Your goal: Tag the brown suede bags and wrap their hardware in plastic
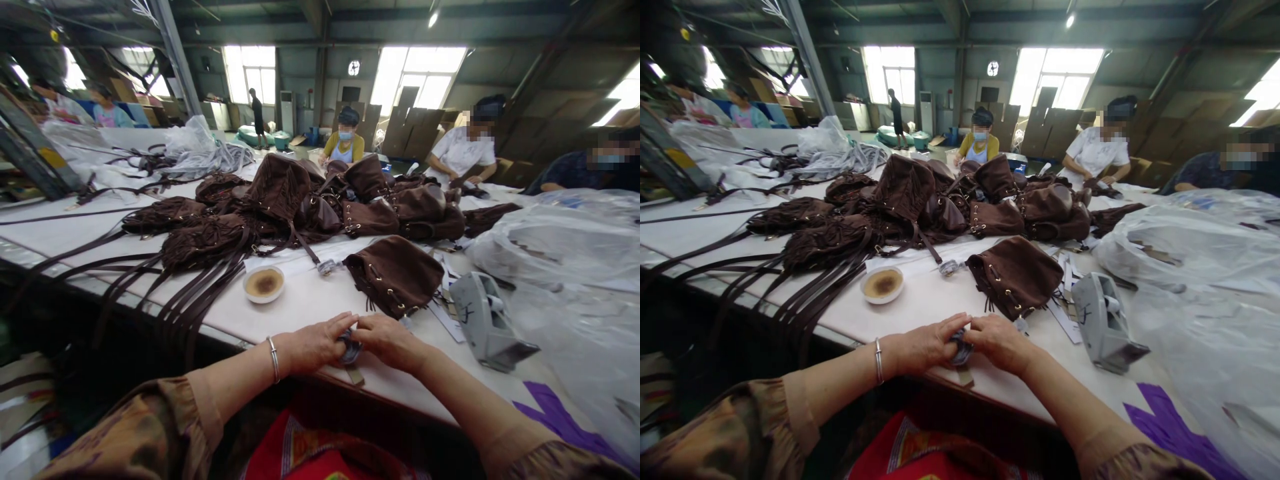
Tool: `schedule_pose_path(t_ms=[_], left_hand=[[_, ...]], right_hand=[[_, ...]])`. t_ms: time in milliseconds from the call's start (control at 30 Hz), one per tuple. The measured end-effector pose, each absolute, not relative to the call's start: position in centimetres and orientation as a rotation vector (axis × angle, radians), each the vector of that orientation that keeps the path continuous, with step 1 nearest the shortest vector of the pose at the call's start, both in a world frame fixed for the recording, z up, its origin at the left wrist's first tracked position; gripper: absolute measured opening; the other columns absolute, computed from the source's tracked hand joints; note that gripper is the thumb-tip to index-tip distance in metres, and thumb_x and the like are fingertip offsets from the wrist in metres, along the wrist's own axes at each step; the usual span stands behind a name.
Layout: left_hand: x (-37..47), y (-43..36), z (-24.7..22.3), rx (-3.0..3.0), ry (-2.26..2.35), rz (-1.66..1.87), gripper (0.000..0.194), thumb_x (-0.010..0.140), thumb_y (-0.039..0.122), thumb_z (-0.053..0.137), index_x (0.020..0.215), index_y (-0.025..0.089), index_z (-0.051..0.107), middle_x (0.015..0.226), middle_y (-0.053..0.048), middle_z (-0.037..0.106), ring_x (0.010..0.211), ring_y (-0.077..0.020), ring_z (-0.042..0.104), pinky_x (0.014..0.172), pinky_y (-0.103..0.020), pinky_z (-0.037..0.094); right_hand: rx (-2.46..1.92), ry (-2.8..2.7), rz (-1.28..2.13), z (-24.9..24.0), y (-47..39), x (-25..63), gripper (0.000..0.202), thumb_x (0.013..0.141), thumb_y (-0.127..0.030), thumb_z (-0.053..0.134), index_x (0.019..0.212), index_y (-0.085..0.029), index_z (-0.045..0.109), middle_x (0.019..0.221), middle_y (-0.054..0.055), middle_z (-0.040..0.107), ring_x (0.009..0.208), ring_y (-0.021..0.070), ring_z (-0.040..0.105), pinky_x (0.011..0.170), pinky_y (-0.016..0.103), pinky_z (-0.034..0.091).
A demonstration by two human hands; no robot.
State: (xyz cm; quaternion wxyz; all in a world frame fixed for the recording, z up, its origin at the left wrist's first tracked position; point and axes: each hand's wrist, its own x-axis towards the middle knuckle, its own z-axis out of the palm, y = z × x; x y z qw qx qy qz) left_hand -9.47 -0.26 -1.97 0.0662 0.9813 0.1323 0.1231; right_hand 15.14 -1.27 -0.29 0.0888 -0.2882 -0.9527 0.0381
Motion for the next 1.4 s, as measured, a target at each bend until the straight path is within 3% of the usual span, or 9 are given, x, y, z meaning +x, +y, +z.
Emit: schedule_pose_path(t_ms=[167,300,433,567,700,800,1033,1233,1400], left_hand=[[-9.8,0.1,-2.2,3.057,0.433,0.464,0.017,0.087,0.018,0.065,0.103,0.018,0.070,0.154,-0.014,0.038,0.143,-0.0373,0.033,0.110,-0.048,0.044],[-10.4,0.2,-1.6,3.090,0.418,0.415,0.016,0.089,0.025,0.063,0.103,0.021,0.071,0.154,-0.011,0.037,0.145,-0.0367,0.028,0.111,-0.049,0.041],[-11.2,-0.9,-1.0,2.976,0.643,0.346,0.036,0.088,0.022,0.062,0.124,0.022,0.063,0.154,-0.015,0.037,0.145,-0.0380,0.027,0.111,-0.054,0.038],[-11.0,-2.9,-1.2,2.765,0.873,0.395,0.057,0.075,0.031,0.076,0.126,0.010,0.060,0.154,-0.024,0.034,0.145,-0.0423,0.025,0.114,-0.055,0.036],[-9.6,-3.9,-2.4,2.668,1.063,0.497,0.041,0.083,0.032,0.069,0.115,0.007,0.065,0.143,-0.027,0.046,0.139,-0.0400,0.037,0.112,-0.055,0.038],[-8.9,-4.0,-3.5,2.656,1.100,0.606,0.037,0.087,0.028,0.065,0.118,0.009,0.066,0.134,-0.024,0.054,0.132,-0.0362,0.047,0.111,-0.056,0.040],[-9.2,-3.8,-4.6,2.710,1.050,0.796,0.030,0.086,0.033,0.067,0.109,0.015,0.070,0.135,-0.017,0.048,0.133,-0.0350,0.041,0.114,-0.055,0.037],[-8.7,-3.9,-3.3,2.690,1.067,0.648,0.023,0.086,0.024,0.065,0.107,0.017,0.068,0.116,-0.012,0.057,0.113,-0.0277,0.050,0.098,-0.046,0.050],[-8.4,-4.0,-3.1,2.660,1.060,0.666,0.018,0.086,0.022,0.062,0.101,0.013,0.067,0.119,-0.014,0.056,0.112,-0.0269,0.051,0.097,-0.043,0.052]], right_hand=[[-0.816,-2.922,0.167,0.0,-0.7,14.4,0.019,0.095,-0.020,0.053,0.104,-0.023,0.069,0.094,0.006,0.067,0.085,0.0167,0.058,0.073,0.028,0.038],[-0.841,-2.934,0.244,0.4,-0.7,13.6,0.022,0.094,-0.020,0.054,0.107,-0.025,0.071,0.096,0.006,0.068,0.087,0.0167,0.059,0.074,0.027,0.038],[-0.951,-2.921,0.196,0.6,-1.2,12.5,0.020,0.093,-0.018,0.056,0.101,-0.024,0.074,0.090,0.006,0.067,0.081,0.0166,0.058,0.070,0.027,0.037],[-1.064,-2.851,0.186,-0.1,-2.2,11.2,0.015,0.090,-0.023,0.062,0.100,-0.022,0.074,0.086,0.005,0.068,0.078,0.0172,0.059,0.068,0.027,0.038],[-1.213,-2.730,0.250,-0.5,-3.5,10.3,0.018,0.089,-0.033,0.064,0.099,-0.020,0.071,0.095,0.007,0.070,0.086,0.0208,0.062,0.073,0.029,0.042],[-1.244,-2.687,0.315,-0.2,-3.9,10.4,0.019,0.090,-0.034,0.063,0.099,-0.019,0.069,0.097,0.007,0.070,0.089,0.0208,0.063,0.076,0.029,0.043],[-1.145,-2.820,0.239,0.8,-2.9,12.2,0.018,0.091,-0.038,0.061,0.101,-0.027,0.071,0.087,0.003,0.061,0.075,0.0161,0.056,0.066,0.028,0.034],[-1.228,-2.882,0.065,1.1,-2.3,11.4,0.009,0.088,-0.024,0.064,0.088,-0.027,0.073,0.079,0.003,0.062,0.076,0.0184,0.055,0.065,0.030,0.032],[-1.166,-2.561,-0.054,-0.4,-7.1,11.3,0.018,0.094,-0.019,0.054,0.106,-0.021,0.067,0.105,0.009,0.064,0.099,0.0244,0.054,0.086,0.037,0.038]])
